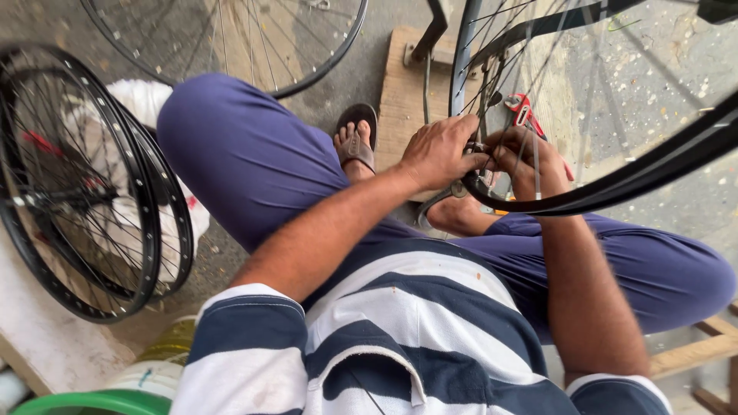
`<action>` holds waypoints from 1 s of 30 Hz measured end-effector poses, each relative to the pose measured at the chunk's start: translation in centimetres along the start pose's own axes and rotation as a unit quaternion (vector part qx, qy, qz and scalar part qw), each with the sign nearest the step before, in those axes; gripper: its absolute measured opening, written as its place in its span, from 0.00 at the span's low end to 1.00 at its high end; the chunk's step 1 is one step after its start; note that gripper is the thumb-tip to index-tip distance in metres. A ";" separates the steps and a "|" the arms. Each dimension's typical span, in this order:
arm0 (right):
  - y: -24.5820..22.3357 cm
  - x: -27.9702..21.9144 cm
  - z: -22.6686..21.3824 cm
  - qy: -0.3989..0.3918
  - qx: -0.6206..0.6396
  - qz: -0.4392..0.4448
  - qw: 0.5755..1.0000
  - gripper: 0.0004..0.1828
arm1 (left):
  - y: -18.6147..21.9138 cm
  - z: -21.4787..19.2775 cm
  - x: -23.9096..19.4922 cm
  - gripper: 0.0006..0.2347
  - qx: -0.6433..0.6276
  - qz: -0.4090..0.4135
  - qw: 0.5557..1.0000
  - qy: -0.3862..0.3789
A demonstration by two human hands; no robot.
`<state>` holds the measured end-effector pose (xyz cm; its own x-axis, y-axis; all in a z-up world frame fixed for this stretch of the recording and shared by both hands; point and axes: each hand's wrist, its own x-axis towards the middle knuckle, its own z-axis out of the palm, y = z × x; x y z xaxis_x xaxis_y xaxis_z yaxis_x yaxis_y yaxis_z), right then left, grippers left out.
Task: The person sits cross-legged and uses a spoke wrench to tighten the nipples on a bicycle wheel rim. They rotate the wheel to access different spokes and continue tightening them one by one.
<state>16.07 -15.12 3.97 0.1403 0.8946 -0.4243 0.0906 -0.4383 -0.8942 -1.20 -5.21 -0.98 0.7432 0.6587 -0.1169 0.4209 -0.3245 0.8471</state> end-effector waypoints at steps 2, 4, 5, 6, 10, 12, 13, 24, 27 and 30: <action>0.8 1.5 0.0 -0.024 0.014 0.008 1.000 0.11 | 1.3 -0.2 0.3 0.20 0.027 -0.073 0.997 0.003; 1.0 2.7 0.1 -0.036 -0.046 -0.001 0.998 0.13 | 2.2 -0.4 0.5 0.20 0.050 -0.105 0.993 0.008; 0.8 2.8 0.2 -0.033 -0.080 -0.004 0.996 0.14 | 2.2 -0.6 0.5 0.20 0.058 -0.102 0.993 0.011; 0.6 2.7 0.3 -0.029 -0.115 -0.007 0.993 0.15 | 2.2 -0.8 0.6 0.20 0.068 -0.097 0.993 0.014; -1.3 0.3 -0.3 0.026 -0.330 0.003 0.944 0.15 | 0.9 -3.1 0.0 0.21 -0.072 0.010 0.997 -0.029; -3.3 -2.5 -0.8 -0.039 -0.311 -0.043 0.949 0.16 | 1.0 -4.3 -0.3 0.18 -0.169 0.006 0.980 -0.107; -4.5 -4.2 -0.5 -0.015 -0.346 -0.194 0.918 0.20 | 1.1 -5.0 -0.4 0.18 -0.256 -0.021 0.953 -0.161; -12.4 -9.3 -1.9 0.024 -0.249 -0.200 0.947 0.12 | 3.7 -3.6 -1.0 0.14 -0.719 0.013 0.617 -0.321; -9.9 -7.9 -1.8 -0.021 -0.230 -0.275 0.933 0.13 | 1.5 -4.5 -0.8 0.13 -0.481 -0.041 0.831 -0.277; -5.6 -4.5 -2.2 -0.057 -0.351 -0.110 0.928 0.12 | 0.4 -3.4 -0.4 0.14 -0.108 0.024 0.988 -0.111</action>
<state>17.13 -16.94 11.19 -0.0598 0.9552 -0.2897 0.7298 -0.1561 -0.6656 -3.07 -3.34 1.18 0.8652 0.4735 -0.1649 0.2801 -0.1837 0.9422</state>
